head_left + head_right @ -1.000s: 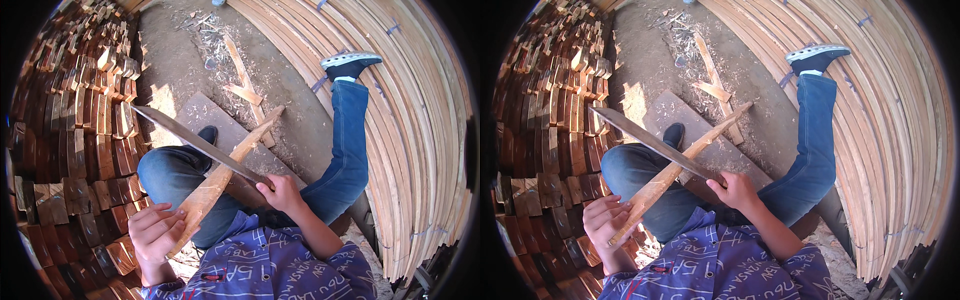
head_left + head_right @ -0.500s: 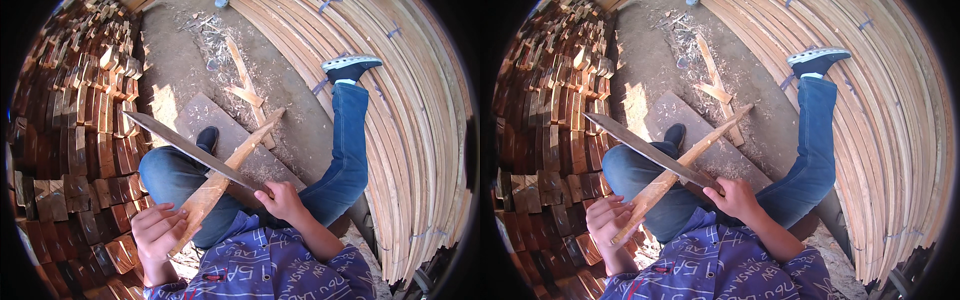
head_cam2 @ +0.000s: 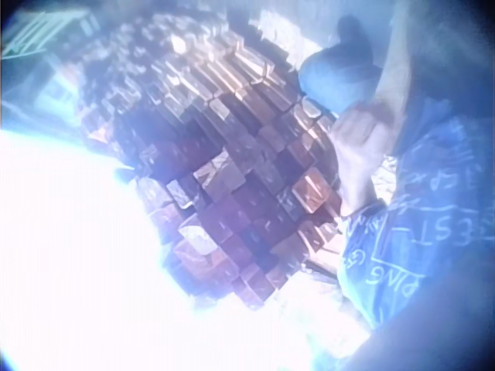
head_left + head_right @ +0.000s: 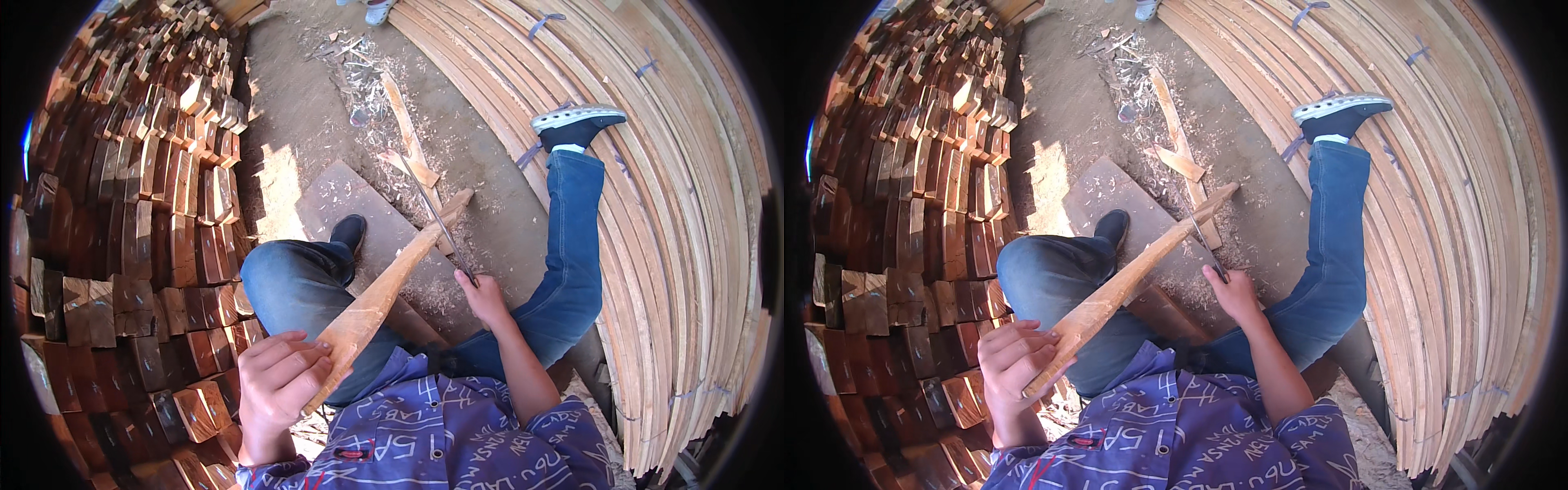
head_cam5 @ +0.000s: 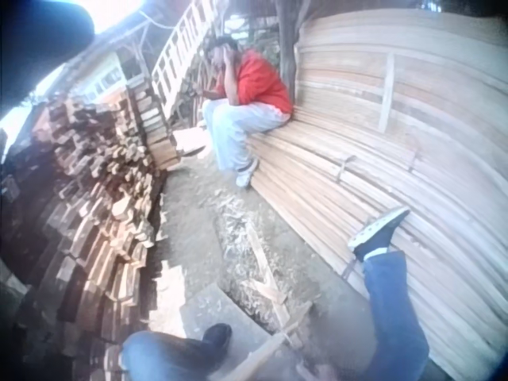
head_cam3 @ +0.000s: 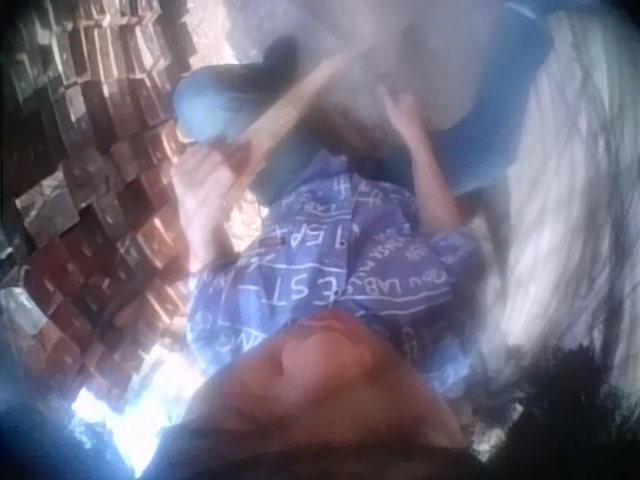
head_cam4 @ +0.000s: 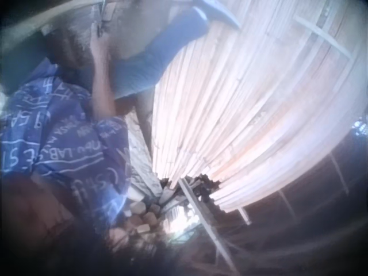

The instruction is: The person sits on the ground and uses a knife to shave and shape a thin wooden strip. They hold the strip with one hand and the knife with the other, repeatedly scraping the surface to remove thin layers of wood.

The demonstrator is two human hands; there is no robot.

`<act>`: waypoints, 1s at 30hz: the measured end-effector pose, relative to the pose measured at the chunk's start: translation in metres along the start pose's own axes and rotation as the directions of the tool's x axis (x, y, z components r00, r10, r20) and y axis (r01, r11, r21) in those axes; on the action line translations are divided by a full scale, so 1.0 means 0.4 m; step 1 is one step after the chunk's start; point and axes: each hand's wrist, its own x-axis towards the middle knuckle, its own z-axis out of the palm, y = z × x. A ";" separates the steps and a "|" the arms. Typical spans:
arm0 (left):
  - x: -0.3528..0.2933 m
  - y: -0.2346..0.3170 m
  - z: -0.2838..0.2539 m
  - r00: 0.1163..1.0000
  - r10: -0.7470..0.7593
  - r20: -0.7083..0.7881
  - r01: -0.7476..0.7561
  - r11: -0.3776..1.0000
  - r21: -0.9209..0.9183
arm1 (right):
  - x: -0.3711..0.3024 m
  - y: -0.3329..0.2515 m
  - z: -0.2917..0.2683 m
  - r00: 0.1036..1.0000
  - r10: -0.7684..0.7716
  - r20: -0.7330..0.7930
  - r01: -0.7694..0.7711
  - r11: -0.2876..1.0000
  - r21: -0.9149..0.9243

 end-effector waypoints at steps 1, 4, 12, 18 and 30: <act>0.008 0.019 0.001 1.000 -0.006 0.022 0.005 1.000 0.013 | -0.026 -0.029 0.008 0.997 0.038 0.060 -0.046 0.988 0.149; 0.033 0.084 0.010 0.983 0.132 0.129 -0.133 0.991 0.000 | -0.080 -0.096 0.029 0.979 0.076 0.188 -0.159 0.862 0.482; 0.027 0.190 0.014 0.834 0.323 0.446 -0.294 0.946 -0.135 | -0.080 -0.132 0.025 0.951 0.199 0.238 -0.309 0.672 0.673; -0.167 -0.019 0.017 0.981 -0.124 0.152 0.177 0.232 -0.957 | -0.105 -0.054 0.110 0.854 0.254 0.455 -0.520 0.354 0.778; -0.975 0.070 0.592 -0.425 -0.414 0.805 0.676 -0.736 -0.022 | -0.095 -0.049 0.113 0.821 0.148 0.552 -0.565 0.358 0.744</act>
